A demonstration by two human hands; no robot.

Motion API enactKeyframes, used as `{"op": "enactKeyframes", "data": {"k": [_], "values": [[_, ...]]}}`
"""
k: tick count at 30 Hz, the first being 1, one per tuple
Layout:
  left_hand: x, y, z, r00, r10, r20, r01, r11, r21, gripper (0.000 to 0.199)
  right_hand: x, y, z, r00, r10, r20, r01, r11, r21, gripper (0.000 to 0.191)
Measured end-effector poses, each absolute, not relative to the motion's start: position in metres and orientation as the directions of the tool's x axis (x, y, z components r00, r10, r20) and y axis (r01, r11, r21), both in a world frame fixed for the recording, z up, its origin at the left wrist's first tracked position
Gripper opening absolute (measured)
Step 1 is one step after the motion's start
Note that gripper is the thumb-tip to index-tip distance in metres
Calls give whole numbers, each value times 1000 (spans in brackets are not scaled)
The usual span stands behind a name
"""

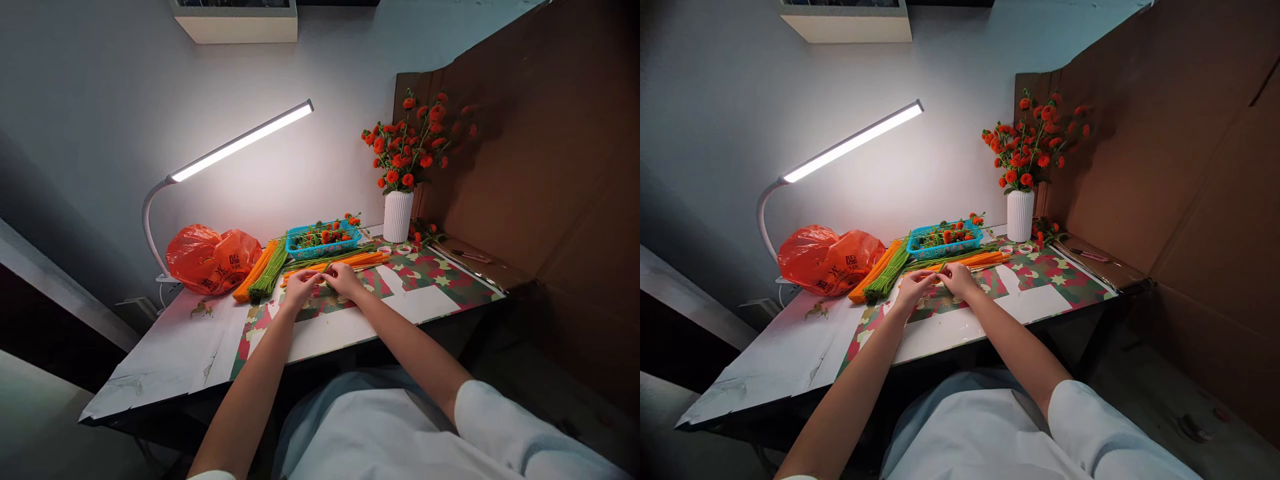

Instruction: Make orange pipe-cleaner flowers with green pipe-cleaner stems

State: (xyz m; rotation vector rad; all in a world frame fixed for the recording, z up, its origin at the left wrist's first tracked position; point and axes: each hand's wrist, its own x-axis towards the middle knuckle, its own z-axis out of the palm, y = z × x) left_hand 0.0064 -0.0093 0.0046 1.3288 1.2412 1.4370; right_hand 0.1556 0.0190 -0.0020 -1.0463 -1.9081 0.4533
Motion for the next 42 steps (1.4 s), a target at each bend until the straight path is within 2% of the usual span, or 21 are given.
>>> {"op": "enactKeyframes", "data": {"k": [10,15,17,22,25,27,29,33,42], "values": [[11,-6,2,-153,966,211,62,-204,977,36,153,20,-4,-251,825,507,431,564,-705,9],[10,-5,1,-137,965,223,72,-215,974,37,153,20,-3,-260,803,537,451,592,-668,6],[9,-7,2,-122,974,192,74,-184,980,36,154,19,-2,-272,788,553,463,611,-643,10],[8,-12,9,-71,997,4,4,-3,1000,35,156,17,1,-317,728,607,465,677,-570,15],[9,-13,10,-90,995,-33,-10,32,999,35,157,14,3,-328,733,597,482,673,-561,16],[10,-14,9,-132,991,15,11,-13,1000,35,157,13,3,-337,744,577,497,661,-563,14],[11,-14,7,-167,979,121,77,-109,991,34,156,12,4,-340,759,555,516,644,-564,13],[13,-17,7,-126,939,319,241,-283,928,27,155,12,3,-319,784,532,548,610,-572,13],[11,-15,7,-82,910,406,351,-355,866,18,155,12,2,-293,776,559,521,620,-587,14]]}}
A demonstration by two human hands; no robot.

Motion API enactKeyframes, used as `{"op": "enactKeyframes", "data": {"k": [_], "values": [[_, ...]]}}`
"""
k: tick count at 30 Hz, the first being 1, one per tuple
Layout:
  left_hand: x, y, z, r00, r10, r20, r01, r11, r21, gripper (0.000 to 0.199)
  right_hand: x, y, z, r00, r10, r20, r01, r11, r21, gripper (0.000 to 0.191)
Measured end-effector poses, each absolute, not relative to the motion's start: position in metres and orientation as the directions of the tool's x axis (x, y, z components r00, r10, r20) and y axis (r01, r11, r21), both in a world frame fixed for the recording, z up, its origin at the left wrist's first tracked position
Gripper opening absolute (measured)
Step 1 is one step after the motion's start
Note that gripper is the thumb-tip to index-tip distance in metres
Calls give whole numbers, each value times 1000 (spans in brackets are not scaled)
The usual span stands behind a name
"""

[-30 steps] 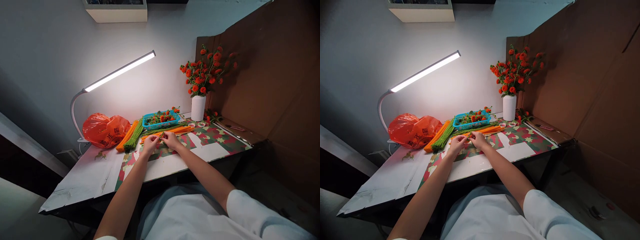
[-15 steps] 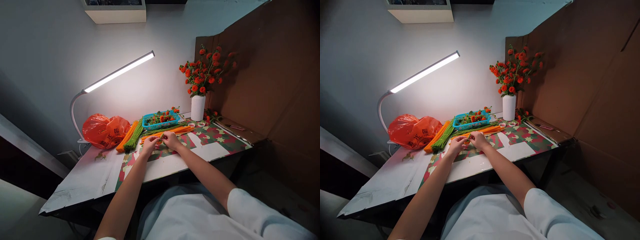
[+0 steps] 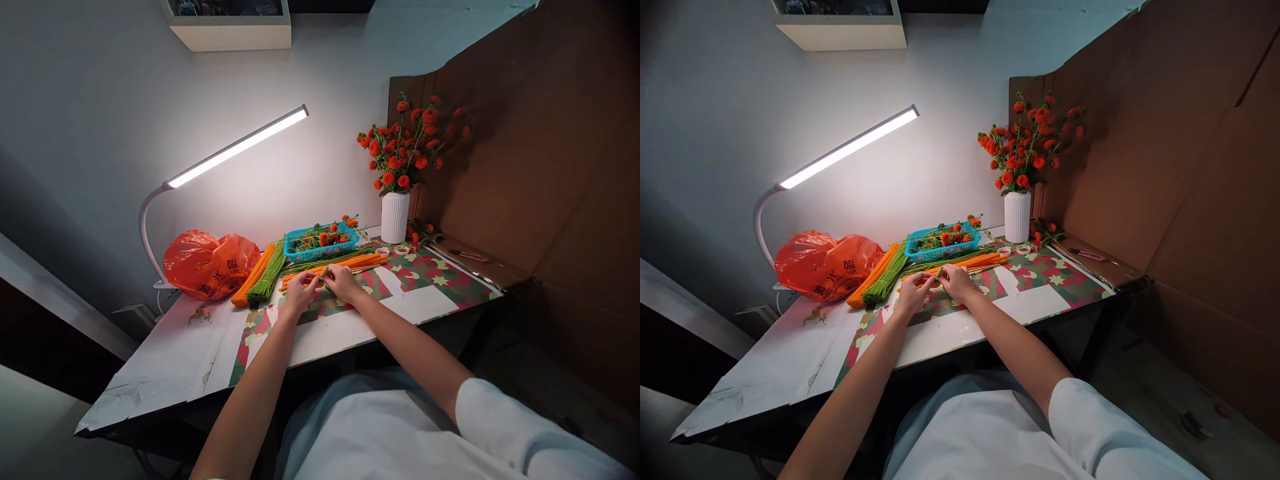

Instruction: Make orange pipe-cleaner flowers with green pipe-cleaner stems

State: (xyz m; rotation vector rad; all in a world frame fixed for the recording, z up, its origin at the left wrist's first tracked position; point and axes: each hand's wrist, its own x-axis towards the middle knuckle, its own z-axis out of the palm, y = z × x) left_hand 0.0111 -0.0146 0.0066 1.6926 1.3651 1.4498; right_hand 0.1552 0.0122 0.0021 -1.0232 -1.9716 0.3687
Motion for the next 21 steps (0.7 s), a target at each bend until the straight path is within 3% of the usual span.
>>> {"op": "enactKeyframes", "data": {"k": [7,14,21], "values": [[9,-12,4,-41,948,314,300,-288,909,23,155,17,-2,-250,783,570,480,611,-629,5],[9,-13,6,22,997,80,-10,-80,997,33,155,21,-6,-241,741,626,375,666,-644,12],[12,-6,1,-100,988,122,-106,-132,986,43,153,17,-3,-174,792,585,447,593,-670,11]]}}
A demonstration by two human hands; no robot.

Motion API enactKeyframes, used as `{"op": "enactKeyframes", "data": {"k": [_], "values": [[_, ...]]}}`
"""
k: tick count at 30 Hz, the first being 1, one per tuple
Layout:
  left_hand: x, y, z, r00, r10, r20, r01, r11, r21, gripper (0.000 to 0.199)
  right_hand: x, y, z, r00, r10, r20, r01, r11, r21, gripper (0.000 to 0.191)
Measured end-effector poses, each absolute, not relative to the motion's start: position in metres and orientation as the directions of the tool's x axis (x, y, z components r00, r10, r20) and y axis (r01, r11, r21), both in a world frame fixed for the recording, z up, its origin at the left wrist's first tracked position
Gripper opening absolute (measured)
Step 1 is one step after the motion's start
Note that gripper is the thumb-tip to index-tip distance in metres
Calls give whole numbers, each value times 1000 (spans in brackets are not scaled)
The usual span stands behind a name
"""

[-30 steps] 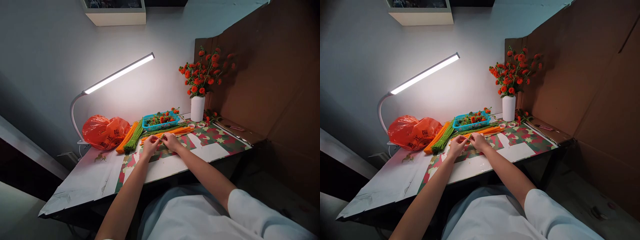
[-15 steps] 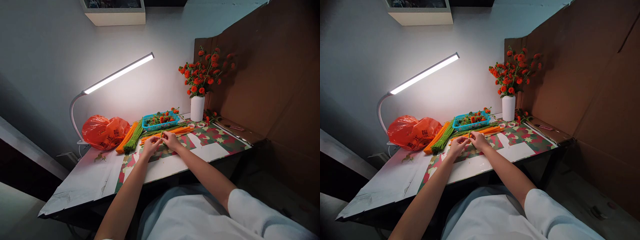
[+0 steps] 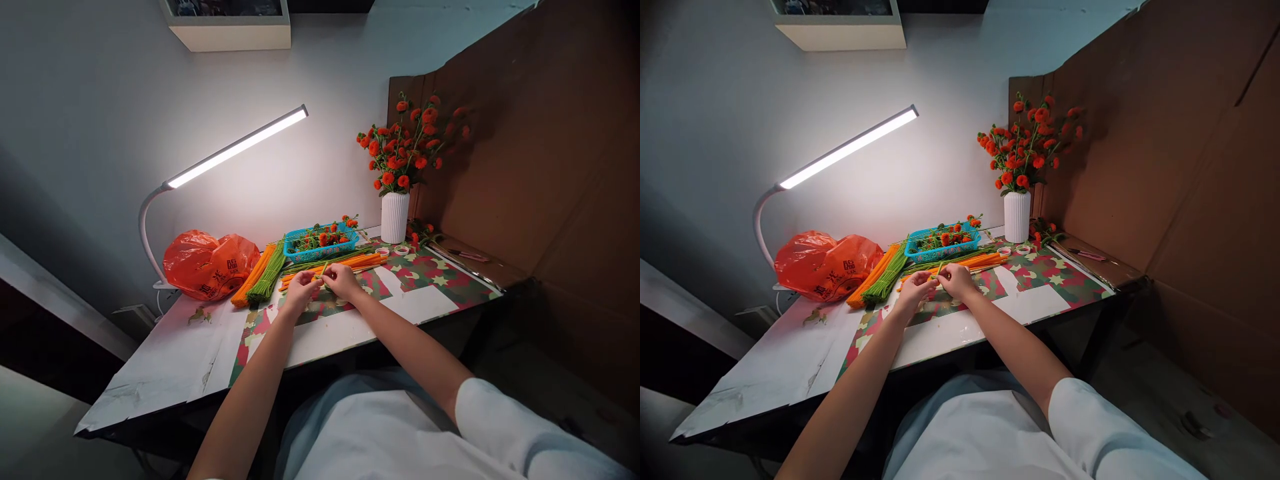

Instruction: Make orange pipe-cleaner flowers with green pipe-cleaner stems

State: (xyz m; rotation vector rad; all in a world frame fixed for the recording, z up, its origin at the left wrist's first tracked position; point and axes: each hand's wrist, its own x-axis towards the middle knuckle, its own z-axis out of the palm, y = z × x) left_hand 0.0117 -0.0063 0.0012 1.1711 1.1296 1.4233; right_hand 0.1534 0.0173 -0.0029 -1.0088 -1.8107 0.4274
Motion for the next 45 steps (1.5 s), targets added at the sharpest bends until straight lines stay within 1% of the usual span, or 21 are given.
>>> {"op": "enactKeyframes", "data": {"k": [2,4,6,8,11,16,19,25,29,32,34,36,38,40,42,45], "values": [[12,-6,0,-99,979,178,-57,-184,981,42,153,17,-3,-168,807,566,438,576,-690,12],[12,-8,0,-85,959,270,25,-269,963,39,152,18,-2,-158,828,538,403,552,-730,13],[11,-9,1,-45,929,367,113,-360,926,39,152,19,-2,-148,858,492,335,512,-791,13],[11,-11,1,-21,903,428,179,-418,891,39,151,21,-2,-140,887,440,259,461,-849,14],[9,-10,1,-61,891,450,199,-431,880,38,151,24,-3,-144,913,382,187,404,-895,17],[8,-7,3,-96,924,370,91,-362,928,44,153,27,-4,-169,916,364,158,390,-907,20],[8,-8,6,-92,941,326,64,-321,945,46,154,25,-2,-174,904,391,200,421,-885,18],[9,-11,8,-50,978,204,-28,-206,978,50,156,19,3,-203,835,511,267,549,-792,13],[9,-10,8,-52,990,130,-79,-134,988,46,155,19,2,-220,796,564,288,606,-742,10],[8,-9,6,-30,995,96,-58,-98,993,42,154,20,-1,-212,784,583,343,619,-707,11],[8,-9,5,-40,991,125,1,-125,992,42,154,20,-2,-209,783,586,383,616,-688,10],[9,-9,4,-72,970,234,97,-227,969,40,154,20,-1,-214,789,576,434,605,-668,9],[10,-10,3,-84,921,381,230,-354,907,35,155,17,0,-222,802,554,496,582,-644,9],[11,-12,3,-56,877,477,359,-428,829,26,155,14,2,-229,818,528,558,555,-617,8],[11,-13,4,-22,861,508,457,-443,772,16,155,12,4,-248,825,507,602,542,-587,8],[12,-15,4,-3,872,490,538,-412,735,7,154,10,3,-291,817,497,628,555,-545,7]]}}
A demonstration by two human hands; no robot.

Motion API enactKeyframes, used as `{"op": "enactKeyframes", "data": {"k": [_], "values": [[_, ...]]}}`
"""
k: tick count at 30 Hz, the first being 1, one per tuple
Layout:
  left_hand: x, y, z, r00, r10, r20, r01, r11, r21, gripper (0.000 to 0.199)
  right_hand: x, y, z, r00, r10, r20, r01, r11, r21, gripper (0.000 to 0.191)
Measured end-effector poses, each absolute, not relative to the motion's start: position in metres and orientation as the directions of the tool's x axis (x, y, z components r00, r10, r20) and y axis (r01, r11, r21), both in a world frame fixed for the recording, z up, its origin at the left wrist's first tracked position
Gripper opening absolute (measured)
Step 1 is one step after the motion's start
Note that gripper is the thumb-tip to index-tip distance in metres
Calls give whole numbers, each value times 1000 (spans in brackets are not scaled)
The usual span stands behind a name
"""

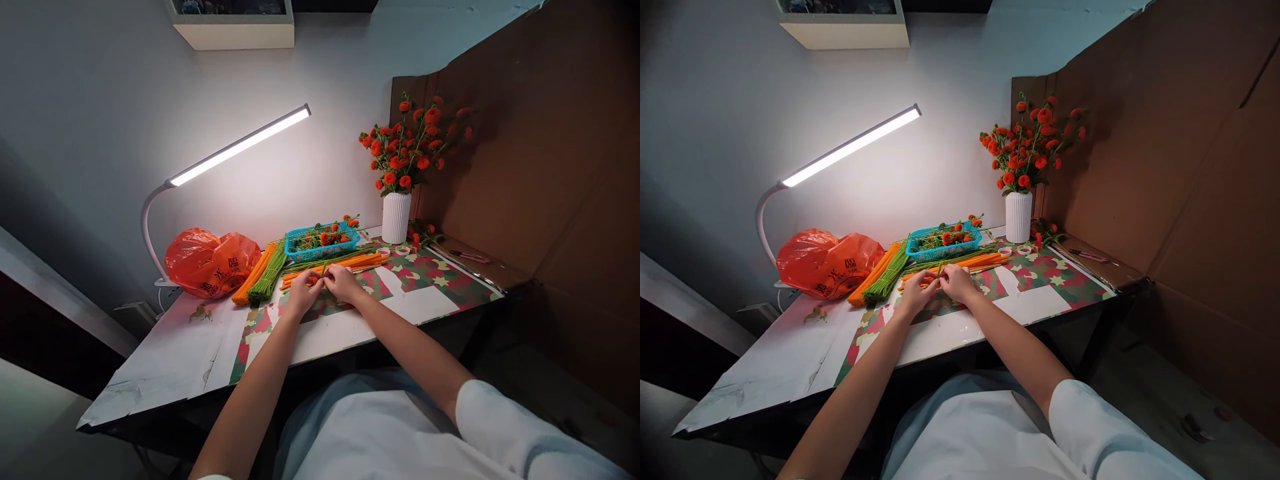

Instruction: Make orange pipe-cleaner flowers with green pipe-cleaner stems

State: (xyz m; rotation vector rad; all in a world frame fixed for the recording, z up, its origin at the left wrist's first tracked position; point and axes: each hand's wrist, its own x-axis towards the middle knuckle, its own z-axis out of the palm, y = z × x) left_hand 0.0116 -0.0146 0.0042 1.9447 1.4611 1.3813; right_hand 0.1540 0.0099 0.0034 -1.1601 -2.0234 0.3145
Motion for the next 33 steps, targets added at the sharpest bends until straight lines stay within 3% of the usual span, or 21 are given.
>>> {"op": "enactKeyframes", "data": {"k": [12,17,21,25,33], "values": [[11,-14,2,-71,922,381,504,-296,812,2,155,7,1,-409,728,550,629,662,-408,14],[12,-13,2,-59,937,343,430,-286,856,11,154,8,2,-338,764,550,630,618,-471,11],[12,-12,1,-58,910,410,407,-353,842,24,153,10,3,-269,810,521,623,559,-548,9],[13,-11,-1,-55,907,416,369,-369,853,21,152,12,3,-255,819,513,588,553,-590,8],[12,-4,-2,-50,986,158,105,-152,983,15,152,13,0,-275,783,558,483,614,-624,9]]}}
